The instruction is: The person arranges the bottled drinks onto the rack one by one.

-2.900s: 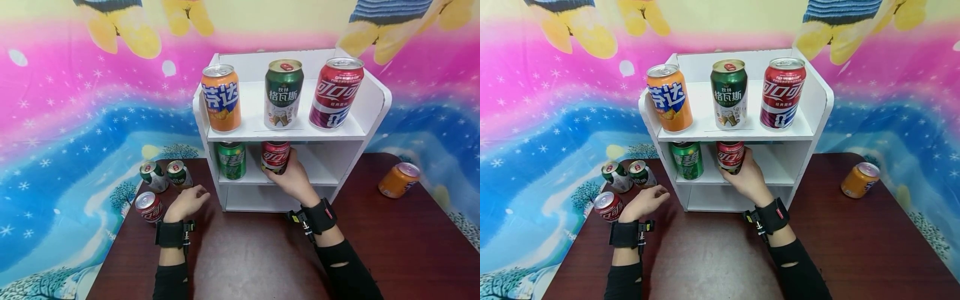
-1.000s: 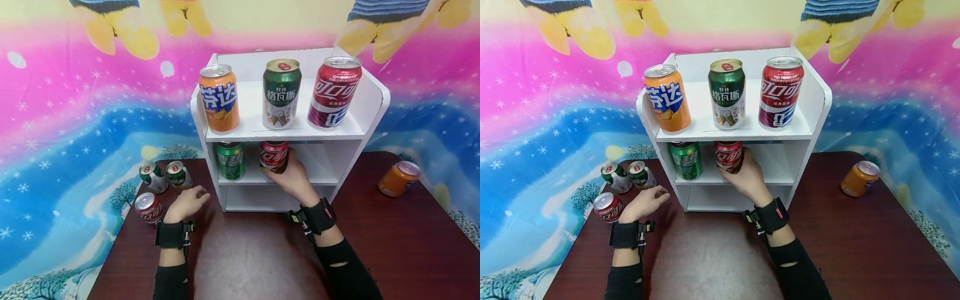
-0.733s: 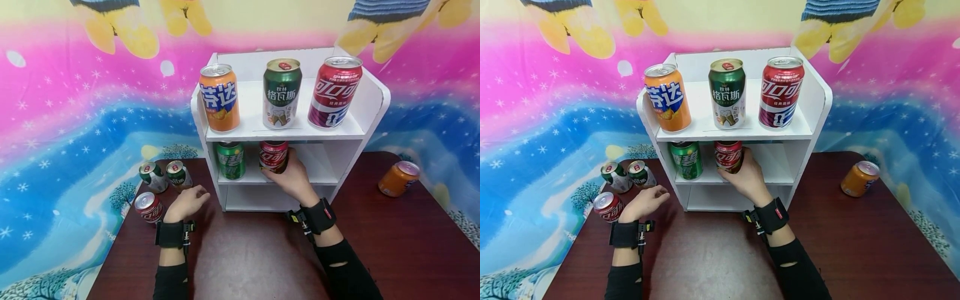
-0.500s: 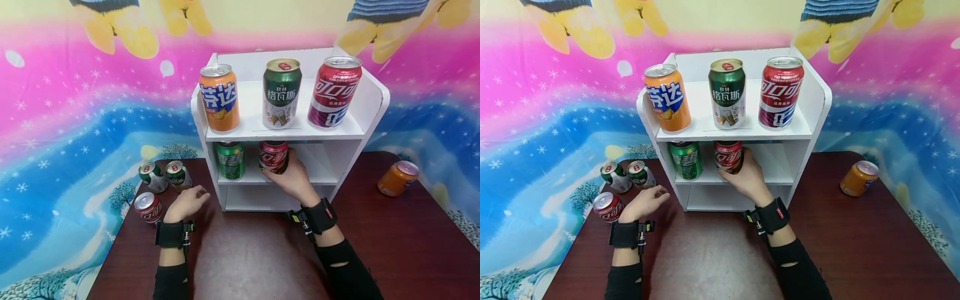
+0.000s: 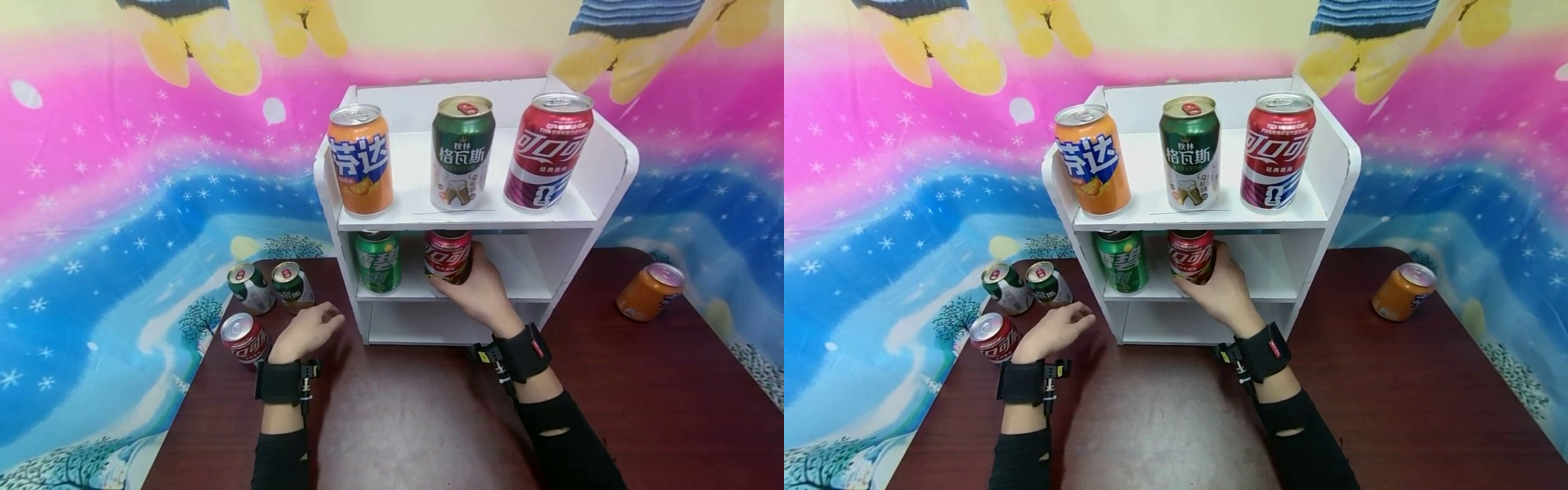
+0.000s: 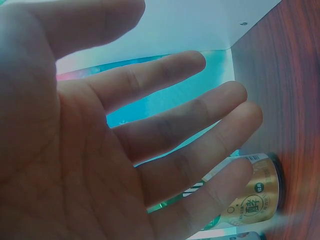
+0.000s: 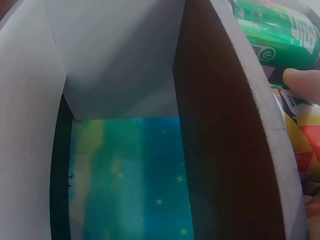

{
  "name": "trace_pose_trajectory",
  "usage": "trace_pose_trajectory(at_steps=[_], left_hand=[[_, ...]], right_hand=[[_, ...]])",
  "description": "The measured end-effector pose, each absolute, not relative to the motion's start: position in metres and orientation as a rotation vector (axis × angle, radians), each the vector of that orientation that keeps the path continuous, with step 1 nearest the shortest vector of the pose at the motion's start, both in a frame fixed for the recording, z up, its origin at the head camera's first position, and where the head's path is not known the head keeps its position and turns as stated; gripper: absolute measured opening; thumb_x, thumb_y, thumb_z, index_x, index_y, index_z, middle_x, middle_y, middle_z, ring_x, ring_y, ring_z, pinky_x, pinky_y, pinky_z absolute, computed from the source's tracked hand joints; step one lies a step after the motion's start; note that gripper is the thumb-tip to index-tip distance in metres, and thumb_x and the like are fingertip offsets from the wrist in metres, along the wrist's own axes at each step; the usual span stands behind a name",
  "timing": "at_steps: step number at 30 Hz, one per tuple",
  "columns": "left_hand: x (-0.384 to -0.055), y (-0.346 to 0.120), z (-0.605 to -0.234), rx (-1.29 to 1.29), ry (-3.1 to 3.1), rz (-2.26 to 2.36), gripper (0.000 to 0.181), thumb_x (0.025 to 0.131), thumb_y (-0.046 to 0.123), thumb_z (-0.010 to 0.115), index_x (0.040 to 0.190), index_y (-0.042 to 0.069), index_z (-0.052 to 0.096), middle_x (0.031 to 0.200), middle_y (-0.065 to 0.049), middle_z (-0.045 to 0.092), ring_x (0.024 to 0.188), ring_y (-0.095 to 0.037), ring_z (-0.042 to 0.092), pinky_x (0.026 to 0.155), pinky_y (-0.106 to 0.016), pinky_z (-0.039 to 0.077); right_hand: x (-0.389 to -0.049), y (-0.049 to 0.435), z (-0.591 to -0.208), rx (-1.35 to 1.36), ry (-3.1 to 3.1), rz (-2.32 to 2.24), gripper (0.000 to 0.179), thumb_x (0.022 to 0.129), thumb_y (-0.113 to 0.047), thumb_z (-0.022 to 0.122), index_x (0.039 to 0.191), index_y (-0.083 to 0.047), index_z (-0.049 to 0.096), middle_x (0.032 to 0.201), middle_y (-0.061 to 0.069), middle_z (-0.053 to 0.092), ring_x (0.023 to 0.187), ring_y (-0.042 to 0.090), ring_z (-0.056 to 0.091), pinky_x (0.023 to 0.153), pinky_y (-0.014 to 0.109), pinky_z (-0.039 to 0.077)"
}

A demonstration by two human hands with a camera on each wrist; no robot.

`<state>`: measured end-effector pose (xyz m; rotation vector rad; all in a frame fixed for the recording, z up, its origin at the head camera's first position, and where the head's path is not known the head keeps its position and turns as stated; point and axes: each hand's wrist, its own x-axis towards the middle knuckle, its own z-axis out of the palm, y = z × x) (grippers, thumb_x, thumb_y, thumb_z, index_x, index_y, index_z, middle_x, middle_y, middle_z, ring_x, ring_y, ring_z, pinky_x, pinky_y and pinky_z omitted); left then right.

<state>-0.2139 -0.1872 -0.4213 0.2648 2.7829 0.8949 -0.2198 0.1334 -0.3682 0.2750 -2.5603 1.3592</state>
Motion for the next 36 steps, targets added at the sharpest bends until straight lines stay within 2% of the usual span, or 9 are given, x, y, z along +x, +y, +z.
trace_pose_trajectory(at_steps=[9, 16, 21, 24, 28, 36], left_hand=[[-0.21, -0.187, -0.422, 0.27, 2.795, 0.889, 0.033, 0.097, 0.03, 0.053, 0.119, 0.007, 0.06, 0.107, -0.012, 0.064, 0.093, -0.026, 0.062, 0.078, -0.046, 0.049], [-0.209, -0.187, -0.422, 0.268, 2.806, 0.894, 0.032, 0.097, 0.031, 0.053, 0.118, 0.008, 0.06, 0.107, -0.012, 0.064, 0.094, -0.026, 0.061, 0.08, -0.046, 0.048], [-0.209, -0.19, -0.422, 0.251, 2.812, 0.882, 0.033, 0.097, 0.031, 0.053, 0.119, 0.008, 0.06, 0.108, -0.012, 0.063, 0.096, -0.026, 0.06, 0.08, -0.047, 0.048], [-0.21, -0.19, -0.421, 0.25, 2.814, 0.877, 0.033, 0.097, 0.032, 0.053, 0.119, 0.009, 0.06, 0.109, -0.012, 0.063, 0.096, -0.026, 0.06, 0.081, -0.047, 0.048], [-0.21, -0.191, -0.419, 0.264, 2.828, 0.869, 0.033, 0.097, 0.031, 0.053, 0.118, 0.008, 0.06, 0.107, -0.012, 0.064, 0.095, -0.026, 0.061, 0.08, -0.046, 0.048], [-0.209, -0.192, -0.418, 0.26, 2.838, 0.879, 0.032, 0.097, 0.03, 0.053, 0.118, 0.007, 0.06, 0.107, -0.013, 0.064, 0.095, -0.027, 0.061, 0.08, -0.047, 0.048]], right_hand=[[-0.215, 0.137, -0.368, 0.309, -2.552, 1.389, 0.084, 0.075, -0.035, 0.08, 0.138, -0.005, 0.033, 0.13, 0.014, 0.048, 0.118, 0.029, 0.048, 0.098, 0.046, 0.038], [-0.193, 0.16, -0.363, 0.352, -2.537, 1.277, 0.07, 0.081, -0.037, 0.075, 0.135, -0.004, 0.046, 0.13, 0.015, 0.051, 0.122, 0.031, 0.045, 0.1, 0.05, 0.033], [-0.173, 0.179, -0.366, 0.397, -2.514, 1.211, 0.052, 0.087, -0.033, 0.069, 0.128, -0.004, 0.055, 0.126, 0.013, 0.056, 0.115, 0.031, 0.052, 0.089, 0.049, 0.044], [-0.162, 0.189, -0.37, 0.443, -2.482, 1.171, 0.041, 0.087, -0.024, 0.07, 0.122, -0.005, 0.059, 0.117, 0.009, 0.061, 0.106, 0.025, 0.057, 0.083, 0.041, 0.049], [-0.149, 0.201, -0.379, 0.518, -2.512, 1.075, 0.032, 0.086, -0.017, 0.071, 0.115, -0.006, 0.063, 0.107, 0.005, 0.065, 0.096, 0.019, 0.06, 0.081, 0.031, 0.048], [-0.14, 0.228, -0.399, 0.55, -2.751, 0.995, 0.026, 0.09, -0.024, 0.066, 0.112, -0.01, 0.064, 0.103, 0.003, 0.066, 0.09, 0.017, 0.061, 0.07, 0.03, 0.051]])
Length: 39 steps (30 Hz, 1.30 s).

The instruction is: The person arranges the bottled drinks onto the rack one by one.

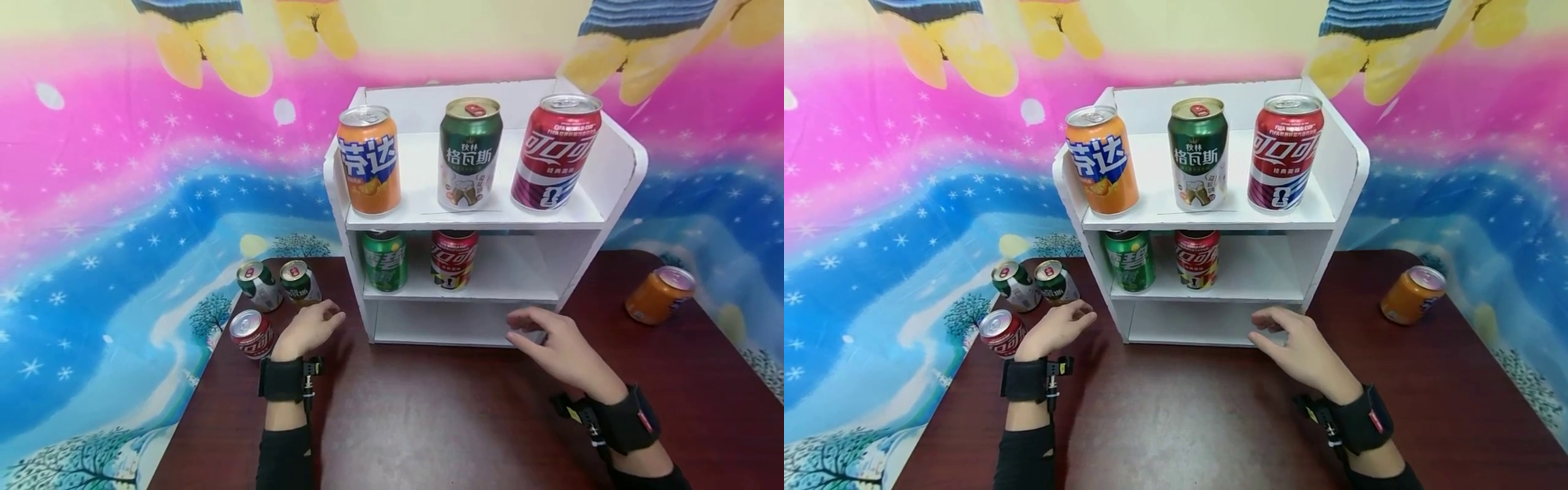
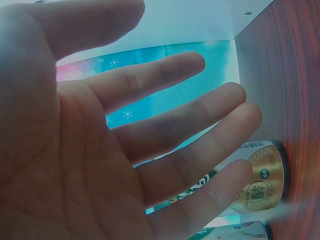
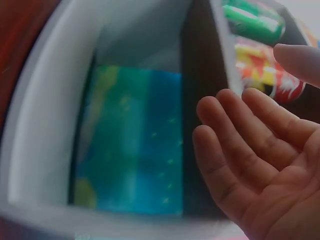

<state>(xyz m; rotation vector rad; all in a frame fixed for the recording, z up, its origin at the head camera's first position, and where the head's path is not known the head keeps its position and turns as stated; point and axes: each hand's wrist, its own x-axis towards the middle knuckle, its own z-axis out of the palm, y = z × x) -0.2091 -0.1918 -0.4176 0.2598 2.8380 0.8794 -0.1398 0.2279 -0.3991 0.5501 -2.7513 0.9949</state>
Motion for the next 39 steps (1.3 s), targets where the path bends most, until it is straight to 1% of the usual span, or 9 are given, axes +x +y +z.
trace_pose_trajectory(at_steps=[6, 13, 19, 24, 27, 30, 34, 37, 39], left_hand=[[-0.208, -0.189, -0.42, 0.264, 2.875, 0.858, 0.032, 0.097, 0.03, 0.054, 0.117, 0.006, 0.061, 0.105, -0.012, 0.064, 0.091, -0.025, 0.062, 0.078, -0.045, 0.049], [-0.19, -0.191, -0.419, 0.307, 2.973, 0.802, 0.028, 0.095, 0.029, 0.056, 0.111, 0.007, 0.064, 0.104, -0.01, 0.064, 0.093, -0.025, 0.061, 0.078, -0.045, 0.049], [-0.163, -0.207, -0.429, 0.234, 3.078, 0.788, 0.024, 0.094, 0.03, 0.058, 0.108, 0.011, 0.066, 0.097, -0.005, 0.063, 0.087, -0.021, 0.061, 0.07, -0.042, 0.05], [-0.145, -0.226, -0.437, 0.058, 3.119, 0.79, 0.022, 0.094, 0.031, 0.058, 0.098, 0.011, 0.068, 0.082, 0.0, 0.061, 0.072, -0.015, 0.059, 0.059, -0.036, 0.048], [-0.138, -0.241, -0.44, -0.075, 3.089, 0.739, 0.031, 0.095, 0.04, 0.054, 0.087, 0.013, 0.066, 0.07, 0.002, 0.056, 0.061, -0.014, 0.052, 0.051, -0.033, 0.04], [-0.133, -0.257, -0.442, -0.235, 3.019, 0.668, 0.048, 0.093, 0.054, 0.048, 0.073, 0.012, 0.059, 0.06, 0.0, 0.047, 0.053, -0.017, 0.045, 0.047, -0.032, 0.032], [-0.13, -0.278, -0.442, -0.451, 2.919, 0.589, 0.064, 0.088, 0.068, 0.041, 0.064, 0.01, 0.051, 0.058, -0.005, 0.043, 0.052, -0.022, 0.045, 0.047, -0.035, 0.029], [-0.132, -0.289, -0.442, -0.581, 2.879, 0.591, 0.075, 0.083, 0.074, 0.042, 0.077, 0.001, 0.054, 0.064, -0.012, 0.046, 0.057, -0.028, 0.049, 0.048, -0.039, 0.034], [-0.136, -0.293, -0.444, -0.628, 2.89, 0.664, 0.087, 0.08, 0.076, 0.046, 0.1, -0.009, 0.054, 0.079, -0.022, 0.052, 0.07, -0.037, 0.055, 0.054, -0.046, 0.042]], right_hand=[[-0.134, 0.255, -0.416, 0.507, -2.842, 0.986, 0.028, 0.09, -0.027, 0.066, 0.112, -0.009, 0.064, 0.101, 0.003, 0.065, 0.087, 0.016, 0.062, 0.069, 0.029, 0.051], [-0.126, 0.283, -0.435, 0.453, -2.894, 0.95, 0.026, 0.091, -0.029, 0.065, 0.11, -0.011, 0.064, 0.097, -0.005, 0.065, 0.085, 0.007, 0.06, 0.069, 0.03, 0.052], [-0.113, 0.303, -0.444, 0.394, -2.906, 0.939, 0.024, 0.091, -0.025, 0.065, 0.109, -0.01, 0.064, 0.096, -0.005, 0.065, 0.084, 0.005, 0.06, 0.068, 0.029, 0.051], [-0.11, 0.316, -0.448, 0.329, -2.913, 0.928, 0.023, 0.091, -0.024, 0.064, 0.109, -0.01, 0.064, 0.093, -0.006, 0.065, 0.083, 0.004, 0.06, 0.067, 0.026, 0.05], [-0.113, 0.32, -0.451, 0.303, -2.922, 0.923, 0.023, 0.092, -0.026, 0.064, 0.109, -0.01, 0.064, 0.094, -0.005, 0.065, 0.083, 0.006, 0.06, 0.067, 0.026, 0.05], [-0.115, 0.323, -0.454, 0.28, -2.942, 0.91, 0.025, 0.092, -0.028, 0.063, 0.109, -0.01, 0.064, 0.094, -0.003, 0.065, 0.083, 0.008, 0.06, 0.068, 0.026, 0.05], [-0.118, 0.327, -0.459, 0.262, -2.958, 0.902, 0.026, 0.092, -0.029, 0.063, 0.109, -0.009, 0.064, 0.095, -0.001, 0.065, 0.082, 0.01, 0.06, 0.067, 0.026, 0.05], [-0.121, 0.33, -0.46, 0.244, -2.963, 0.897, 0.028, 0.092, -0.031, 0.063, 0.109, -0.009, 0.064, 0.094, 0.0, 0.065, 0.082, 0.013, 0.061, 0.067, 0.027, 0.05], [-0.122, 0.333, -0.461, 0.238, -2.966, 0.893, 0.029, 0.091, -0.031, 0.064, 0.109, -0.009, 0.064, 0.094, 0.0, 0.065, 0.081, 0.014, 0.062, 0.067, 0.027, 0.05]])
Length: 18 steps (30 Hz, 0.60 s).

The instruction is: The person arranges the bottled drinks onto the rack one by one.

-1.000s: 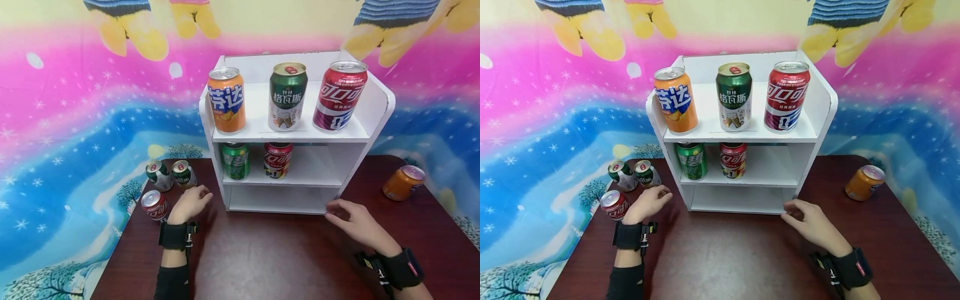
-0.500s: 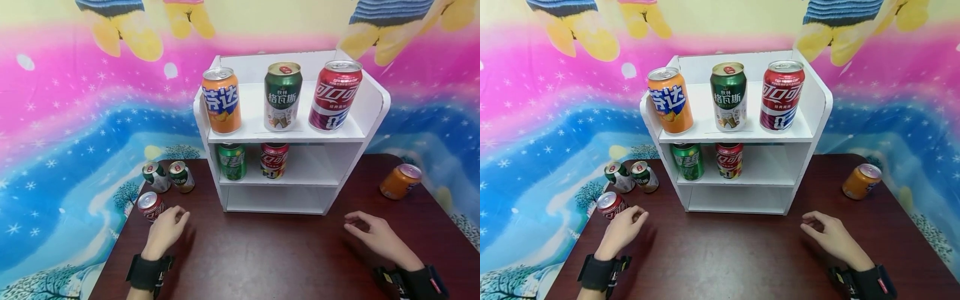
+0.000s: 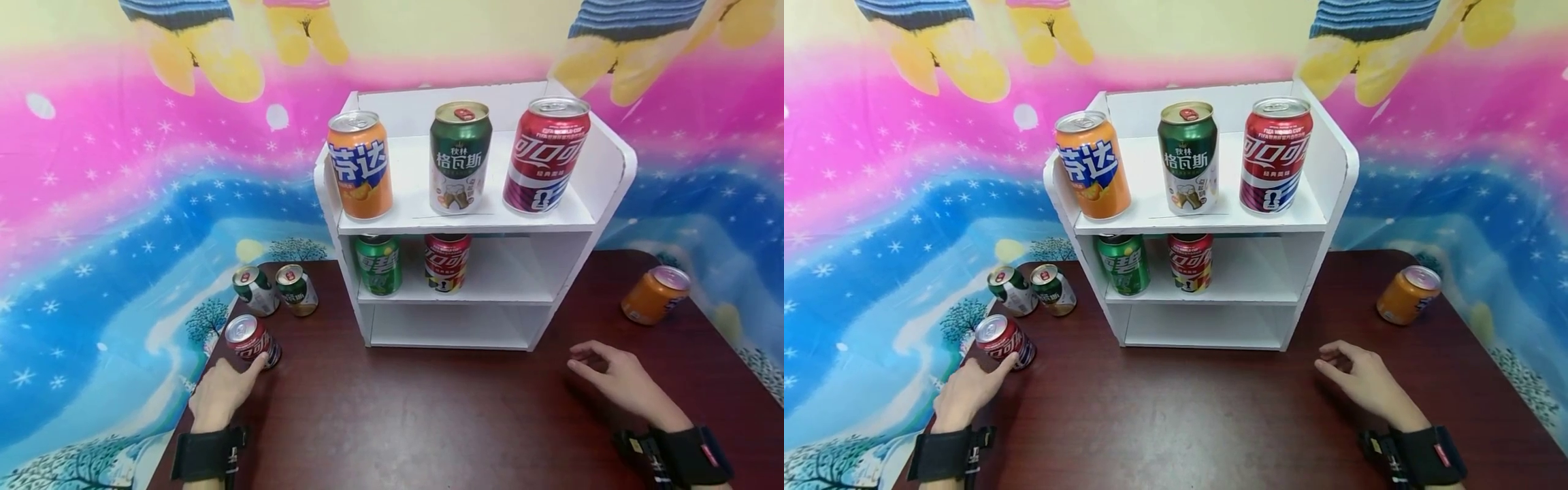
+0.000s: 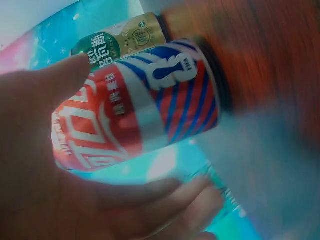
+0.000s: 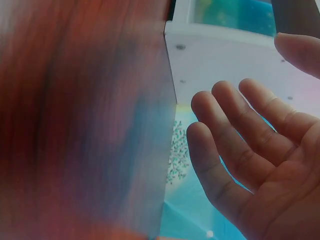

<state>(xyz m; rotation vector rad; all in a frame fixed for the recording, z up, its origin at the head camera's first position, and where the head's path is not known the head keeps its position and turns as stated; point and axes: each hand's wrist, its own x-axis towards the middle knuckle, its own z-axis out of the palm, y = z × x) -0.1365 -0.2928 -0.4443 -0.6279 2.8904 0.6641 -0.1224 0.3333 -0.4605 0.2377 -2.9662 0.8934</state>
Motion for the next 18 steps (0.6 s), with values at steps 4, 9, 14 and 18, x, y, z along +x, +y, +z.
trace_pose_trajectory(at_steps=[4, 9, 14, 18], left_hand=[[-0.145, -0.299, -0.451, -0.587, 2.913, 1.009, 0.106, 0.081, 0.067, 0.056, 0.142, -0.012, 0.019, 0.127, -0.036, 0.039, 0.113, -0.049, 0.044, 0.086, -0.062, 0.04], [-0.164, -0.301, -0.455, -0.403, 2.867, 1.454, 0.1, 0.086, 0.05, 0.063, 0.15, 0.001, 0.004, 0.142, -0.03, 0.027, 0.127, -0.043, 0.033, 0.1, -0.059, 0.031], [-0.177, -0.296, -0.46, -0.443, 2.852, 1.742, 0.09, 0.083, 0.043, 0.071, 0.147, 0.005, 0.02, 0.138, -0.024, 0.035, 0.123, -0.039, 0.038, 0.098, -0.059, 0.034], [-0.178, -0.291, -0.468, -0.588, 2.918, 1.818, 0.086, 0.078, 0.042, 0.076, 0.143, 0.008, 0.031, 0.134, -0.02, 0.042, 0.119, -0.036, 0.042, 0.096, -0.058, 0.036]], right_hand=[[-0.129, 0.34, -0.456, 0.257, -2.984, 0.867, 0.03, 0.091, -0.03, 0.064, 0.11, -0.007, 0.063, 0.093, 0.001, 0.066, 0.08, 0.012, 0.062, 0.066, 0.026, 0.05], [-0.136, 0.349, -0.447, 0.257, -2.987, 0.859, 0.032, 0.093, -0.031, 0.062, 0.112, -0.006, 0.062, 0.096, 0.005, 0.066, 0.083, 0.019, 0.063, 0.067, 0.027, 0.05], [-0.139, 0.352, -0.441, 0.223, -2.998, 0.884, 0.036, 0.094, -0.034, 0.06, 0.116, -0.006, 0.06, 0.101, 0.01, 0.066, 0.088, 0.028, 0.062, 0.067, 0.032, 0.05], [-0.144, 0.352, -0.44, 0.238, -3.003, 0.887, 0.04, 0.094, -0.037, 0.057, 0.117, -0.005, 0.059, 0.104, 0.013, 0.065, 0.09, 0.03, 0.062, 0.069, 0.035, 0.051]])
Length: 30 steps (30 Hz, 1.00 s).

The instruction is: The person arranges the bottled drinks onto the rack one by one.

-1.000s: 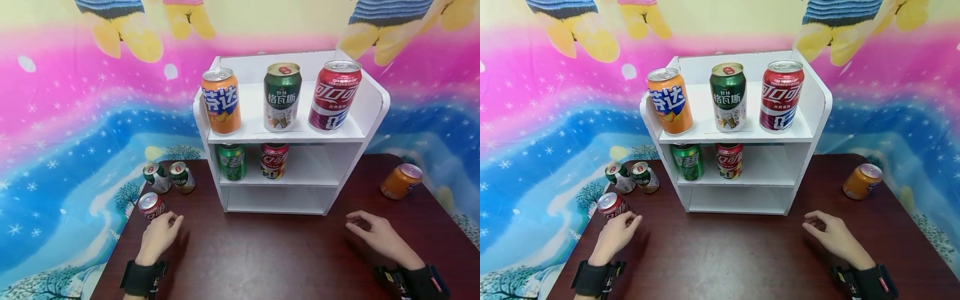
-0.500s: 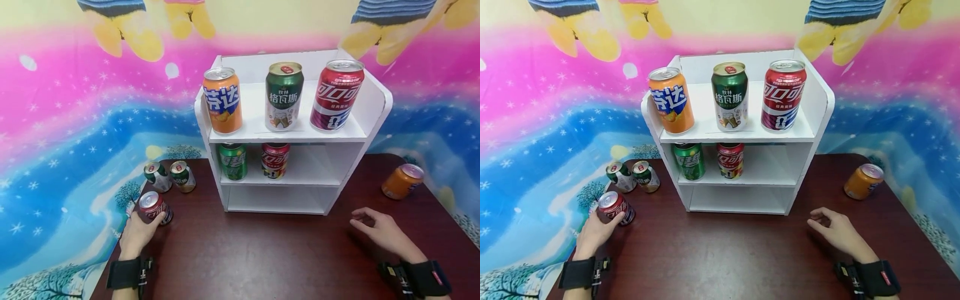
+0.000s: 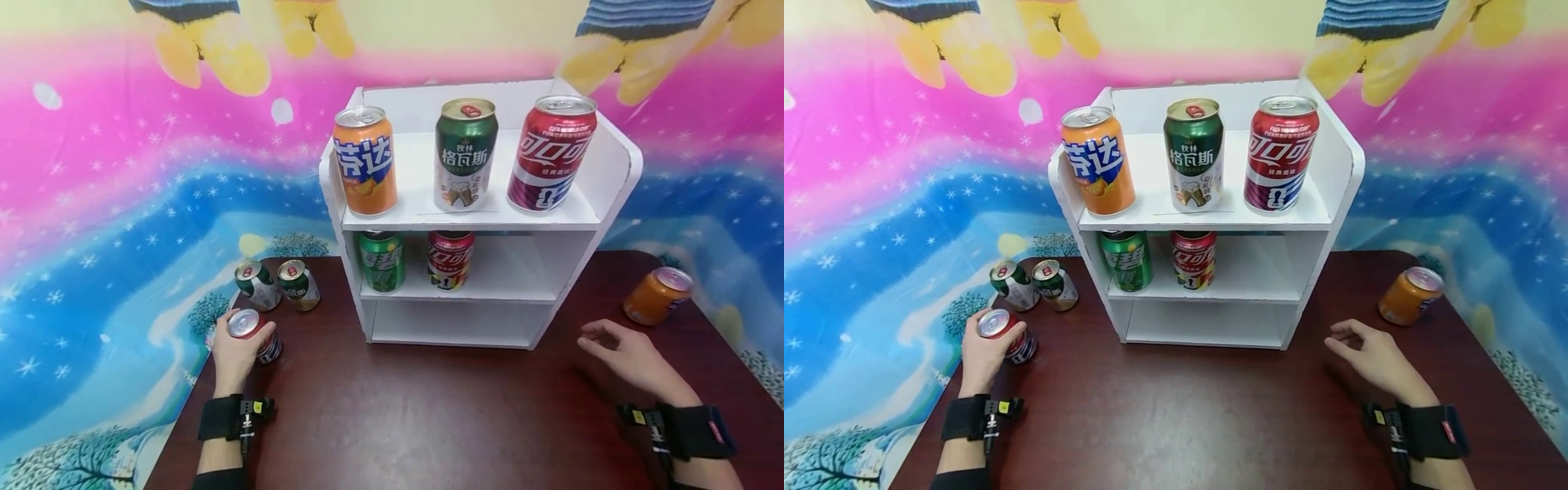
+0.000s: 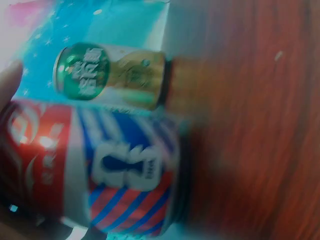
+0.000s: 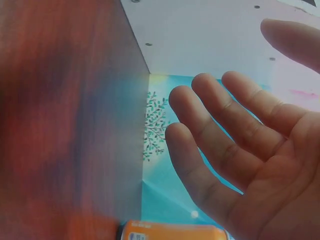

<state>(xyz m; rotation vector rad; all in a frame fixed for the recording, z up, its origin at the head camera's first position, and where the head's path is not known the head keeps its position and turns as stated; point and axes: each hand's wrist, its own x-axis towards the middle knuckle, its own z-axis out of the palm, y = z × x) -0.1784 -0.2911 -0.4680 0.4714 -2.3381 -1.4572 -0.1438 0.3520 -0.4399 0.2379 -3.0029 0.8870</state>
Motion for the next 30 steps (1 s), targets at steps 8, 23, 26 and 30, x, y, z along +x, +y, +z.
trace_pose_trajectory(at_steps=[8, 23, 26, 30], left_hand=[[-0.176, -0.279, -0.478, 0.545, -2.178, -1.392, 0.091, 0.07, 0.049, 0.08, 0.138, 0.009, 0.035, 0.128, -0.019, 0.047, 0.114, -0.033, 0.047, 0.092, -0.056, 0.04], [-0.183, -0.27, -0.481, 0.564, -2.1, -1.413, 0.087, 0.071, 0.037, 0.082, 0.137, 0.007, 0.033, 0.128, -0.02, 0.048, 0.114, -0.033, 0.048, 0.091, -0.053, 0.041], [-0.183, -0.27, -0.482, 0.58, -2.095, -1.443, 0.087, 0.072, 0.036, 0.082, 0.137, 0.006, 0.032, 0.128, -0.019, 0.047, 0.114, -0.032, 0.047, 0.092, -0.052, 0.041], [-0.184, -0.271, -0.482, 0.584, -2.088, -1.495, 0.085, 0.074, 0.033, 0.082, 0.136, 0.004, 0.032, 0.128, -0.019, 0.045, 0.115, -0.031, 0.046, 0.094, -0.05, 0.04]], right_hand=[[-0.154, 0.349, -0.438, 0.274, -2.943, 0.915, 0.036, 0.095, -0.035, 0.056, 0.118, -0.007, 0.058, 0.108, 0.016, 0.064, 0.093, 0.033, 0.061, 0.072, 0.039, 0.052], [-0.155, 0.35, -0.444, 0.227, -2.973, 0.967, 0.043, 0.096, -0.038, 0.054, 0.12, -0.003, 0.057, 0.112, 0.02, 0.061, 0.095, 0.035, 0.061, 0.073, 0.043, 0.052], [-0.155, 0.35, -0.444, 0.233, -2.967, 0.962, 0.043, 0.096, -0.038, 0.054, 0.12, -0.003, 0.057, 0.112, 0.02, 0.062, 0.095, 0.034, 0.061, 0.071, 0.04, 0.052], [-0.154, 0.351, -0.443, 0.24, -2.949, 0.965, 0.042, 0.096, -0.036, 0.054, 0.12, -0.002, 0.057, 0.11, 0.02, 0.062, 0.094, 0.035, 0.061, 0.074, 0.048, 0.052]])
